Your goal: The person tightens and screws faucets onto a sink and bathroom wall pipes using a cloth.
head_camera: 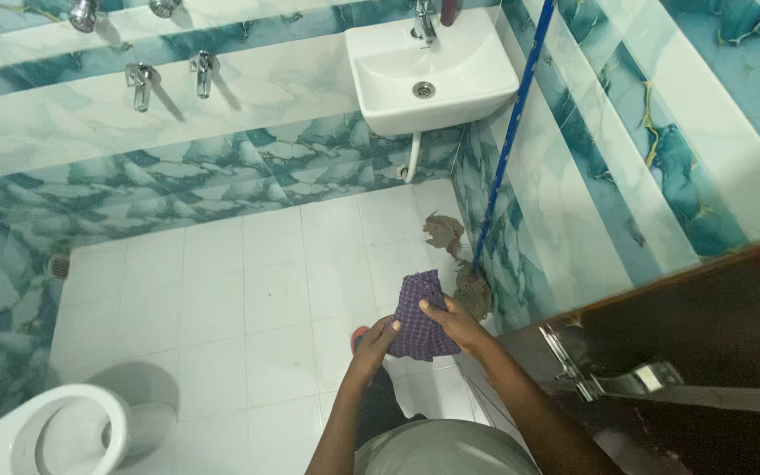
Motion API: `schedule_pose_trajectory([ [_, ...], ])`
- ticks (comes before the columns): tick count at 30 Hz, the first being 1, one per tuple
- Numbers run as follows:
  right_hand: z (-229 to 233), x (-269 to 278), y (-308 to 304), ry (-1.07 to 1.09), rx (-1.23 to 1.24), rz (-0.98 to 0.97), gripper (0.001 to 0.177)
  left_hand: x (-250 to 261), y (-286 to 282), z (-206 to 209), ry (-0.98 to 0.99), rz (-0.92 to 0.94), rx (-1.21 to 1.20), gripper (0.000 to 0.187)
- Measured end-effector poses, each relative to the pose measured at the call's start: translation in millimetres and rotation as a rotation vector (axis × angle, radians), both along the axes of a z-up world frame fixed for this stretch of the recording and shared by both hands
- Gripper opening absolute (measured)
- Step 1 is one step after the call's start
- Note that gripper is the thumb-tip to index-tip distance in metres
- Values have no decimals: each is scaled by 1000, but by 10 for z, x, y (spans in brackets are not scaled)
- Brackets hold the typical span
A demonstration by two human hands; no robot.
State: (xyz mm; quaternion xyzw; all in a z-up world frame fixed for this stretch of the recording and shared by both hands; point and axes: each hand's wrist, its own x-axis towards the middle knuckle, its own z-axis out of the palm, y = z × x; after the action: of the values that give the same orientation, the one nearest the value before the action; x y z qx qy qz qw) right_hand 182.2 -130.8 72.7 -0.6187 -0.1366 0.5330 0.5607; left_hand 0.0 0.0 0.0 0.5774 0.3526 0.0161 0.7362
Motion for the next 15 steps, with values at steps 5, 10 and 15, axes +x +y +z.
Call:
schedule_pose_trajectory([
  [5, 561, 573, 1267, -166, 61, 54, 54, 688, 1294, 1013, -223, 60, 145, 58],
  [10, 980, 1217, 1980, -154, 194, 94, 55, 1569, 2257, 1568, -316, -74, -76, 52],
  [15, 970, 2026, 2440, -175, 318, -296, 85, 2462, 2733, 1801, -432, -96, -44, 36],
])
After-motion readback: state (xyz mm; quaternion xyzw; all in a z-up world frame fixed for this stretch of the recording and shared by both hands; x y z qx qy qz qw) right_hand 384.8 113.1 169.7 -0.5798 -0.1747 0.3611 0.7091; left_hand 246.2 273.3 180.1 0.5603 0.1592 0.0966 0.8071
